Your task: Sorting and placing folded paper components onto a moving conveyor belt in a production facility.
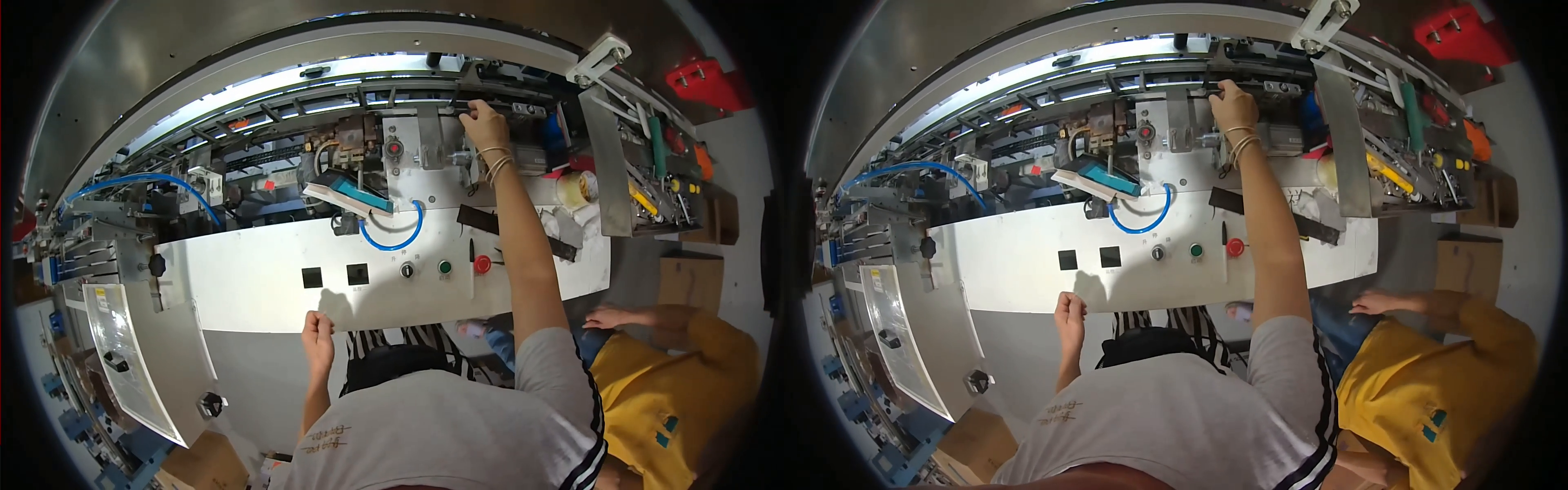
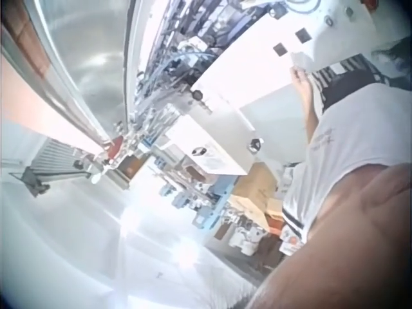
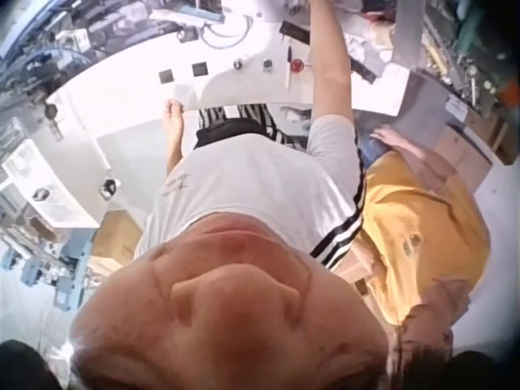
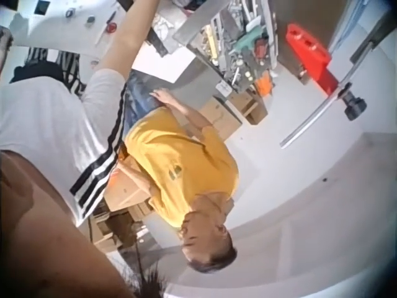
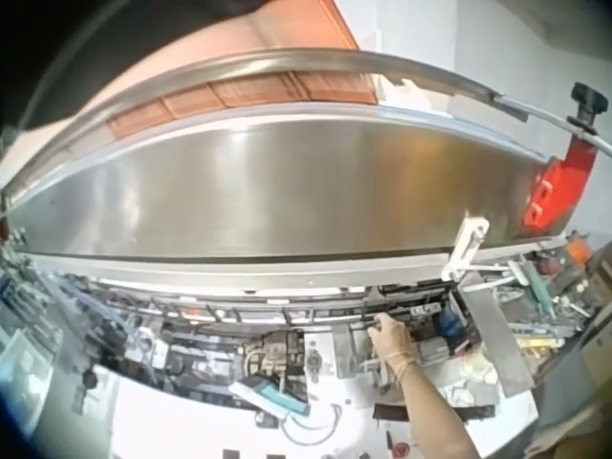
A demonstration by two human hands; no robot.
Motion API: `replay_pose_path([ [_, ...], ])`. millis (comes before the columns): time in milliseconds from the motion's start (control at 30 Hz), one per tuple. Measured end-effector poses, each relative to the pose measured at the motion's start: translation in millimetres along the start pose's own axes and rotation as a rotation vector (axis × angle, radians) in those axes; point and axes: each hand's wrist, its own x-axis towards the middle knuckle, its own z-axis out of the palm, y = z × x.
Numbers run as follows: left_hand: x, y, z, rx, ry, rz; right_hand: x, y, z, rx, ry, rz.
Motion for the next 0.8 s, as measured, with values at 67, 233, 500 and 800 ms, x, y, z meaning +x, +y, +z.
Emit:
replay_pose_path([
  [67,4.7,-10.5,-3.9,0.056,0.05,0.021,4.3,-7.6,5.0,-0.165,-0.049,-0.037],
  [233,7.8,-24.4,-2.1,0.16,0.062,0.062,20.5,-19.8,22.5,-0.349,-0.135,-0.072],
  [500,10.9,-33.9,-0.2,0.285,0.151,0.136,18.5,-28.4,27.8,-0.365,-0.131,-0.033],
  [800,13.2,-39.1,-3.6,0.335,0.156,0.151,-3.7,-34.5,3.4,-0.194,0.187,-0.206],
])
